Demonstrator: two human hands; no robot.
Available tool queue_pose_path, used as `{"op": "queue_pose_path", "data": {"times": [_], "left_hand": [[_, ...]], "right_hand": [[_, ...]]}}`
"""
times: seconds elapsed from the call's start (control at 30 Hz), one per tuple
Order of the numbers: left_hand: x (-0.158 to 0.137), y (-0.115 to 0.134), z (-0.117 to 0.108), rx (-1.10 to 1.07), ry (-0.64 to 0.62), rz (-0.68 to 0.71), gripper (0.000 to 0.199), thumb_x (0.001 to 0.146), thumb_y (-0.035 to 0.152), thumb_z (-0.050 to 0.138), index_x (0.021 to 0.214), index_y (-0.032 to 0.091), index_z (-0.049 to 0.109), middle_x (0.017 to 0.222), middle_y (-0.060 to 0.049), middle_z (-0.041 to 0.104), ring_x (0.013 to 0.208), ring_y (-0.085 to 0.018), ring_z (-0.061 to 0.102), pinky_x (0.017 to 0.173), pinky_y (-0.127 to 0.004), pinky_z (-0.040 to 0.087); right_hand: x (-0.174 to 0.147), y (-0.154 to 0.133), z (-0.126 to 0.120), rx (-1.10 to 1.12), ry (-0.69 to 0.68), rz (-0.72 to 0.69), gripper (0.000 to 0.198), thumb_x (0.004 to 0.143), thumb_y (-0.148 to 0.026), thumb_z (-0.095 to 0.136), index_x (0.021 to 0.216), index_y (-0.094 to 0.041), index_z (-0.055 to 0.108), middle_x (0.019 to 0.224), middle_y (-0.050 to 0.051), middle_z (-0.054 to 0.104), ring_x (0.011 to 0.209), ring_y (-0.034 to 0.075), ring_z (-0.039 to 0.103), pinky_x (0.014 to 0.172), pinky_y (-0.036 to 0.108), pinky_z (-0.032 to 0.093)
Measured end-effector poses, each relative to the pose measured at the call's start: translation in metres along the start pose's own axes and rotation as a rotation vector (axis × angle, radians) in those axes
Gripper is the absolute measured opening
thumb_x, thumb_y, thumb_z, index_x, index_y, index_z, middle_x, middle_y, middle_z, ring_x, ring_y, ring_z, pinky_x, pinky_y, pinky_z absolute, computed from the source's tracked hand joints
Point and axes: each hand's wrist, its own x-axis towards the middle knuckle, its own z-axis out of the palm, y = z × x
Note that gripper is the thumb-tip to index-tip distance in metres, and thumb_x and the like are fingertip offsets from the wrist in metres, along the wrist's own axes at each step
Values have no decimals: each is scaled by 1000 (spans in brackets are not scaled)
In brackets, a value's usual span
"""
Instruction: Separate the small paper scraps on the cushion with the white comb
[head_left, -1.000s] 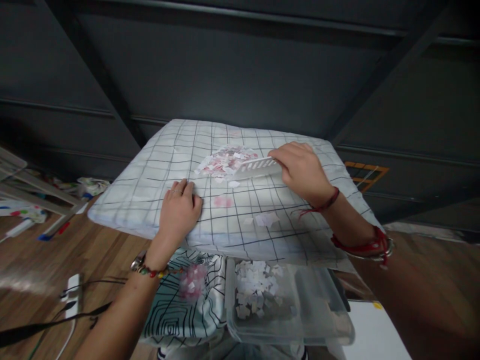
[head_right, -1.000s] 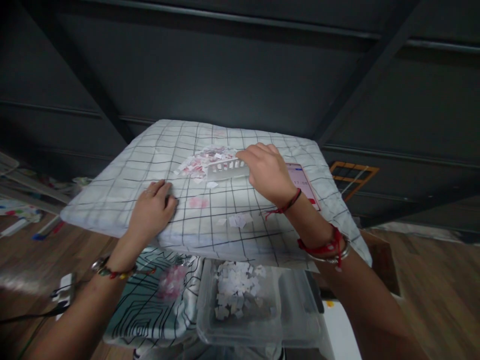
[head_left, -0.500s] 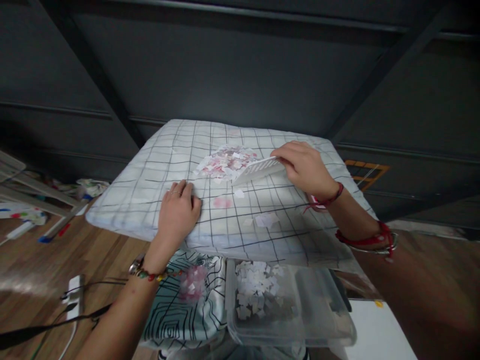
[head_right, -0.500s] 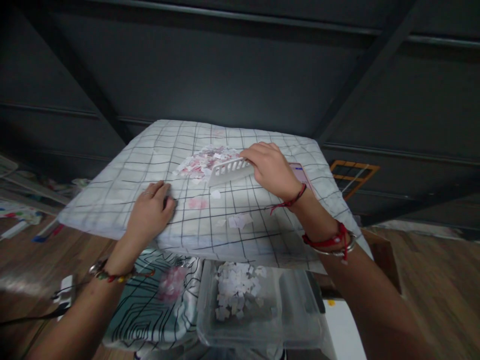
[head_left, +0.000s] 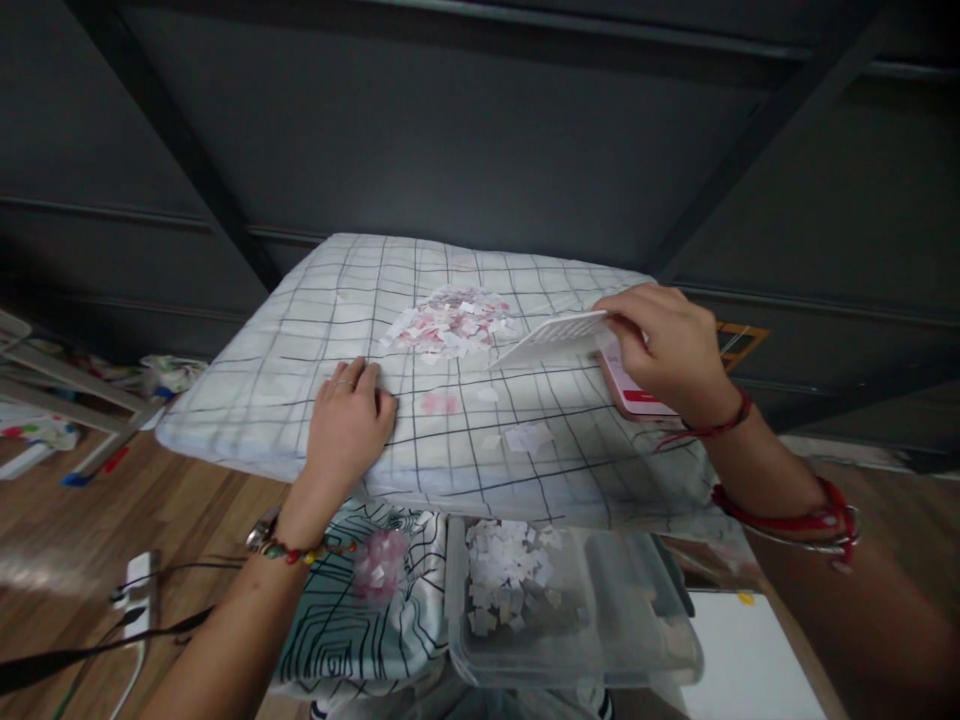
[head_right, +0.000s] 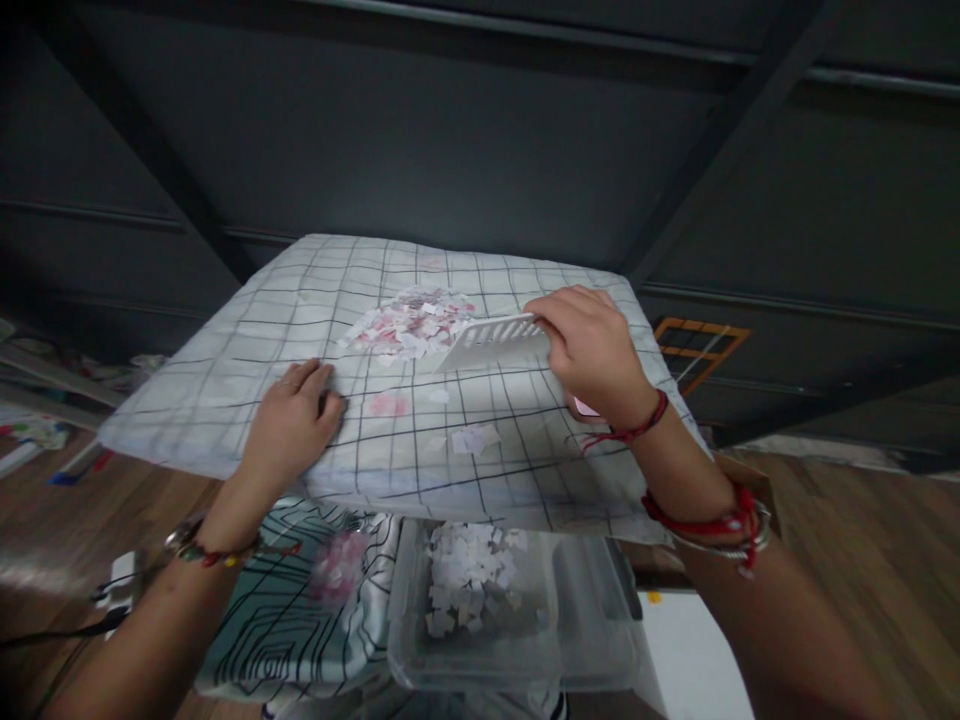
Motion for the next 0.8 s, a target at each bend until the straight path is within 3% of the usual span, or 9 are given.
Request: {"op": "queue_pose_path", "data": {"times": [0.23,0.53,0.8], "left_hand": [[1,0,-1,22,-13,-4,49,85,26,31,124,4,52,134,-21,47,128,-33,40,104,-50,34],[1,-1,0,33,8,16,49,85,26,32,123,2,52,132,-22,49,125,-33,43,103,-48,36],[2,-1,1,27,3,7,49,85,26,31,122,3,53,132,-22,49,124,-33,44,103,-49,36]], "right_hand": [[-3,-14,2,-166,-10,3,24,77,-11,42,86,-19,63,77,6,65,77,23,57,69,36,38],[-26,-23,-27,-143,-3,-93,23,80,-9,42,86,-19,62,81,5,67,76,21,58,70,34,39],[-23,-28,-11,-212,1,-116,25,77,-6,44,89,-16,63,80,5,67,77,20,57,70,33,39]]}}
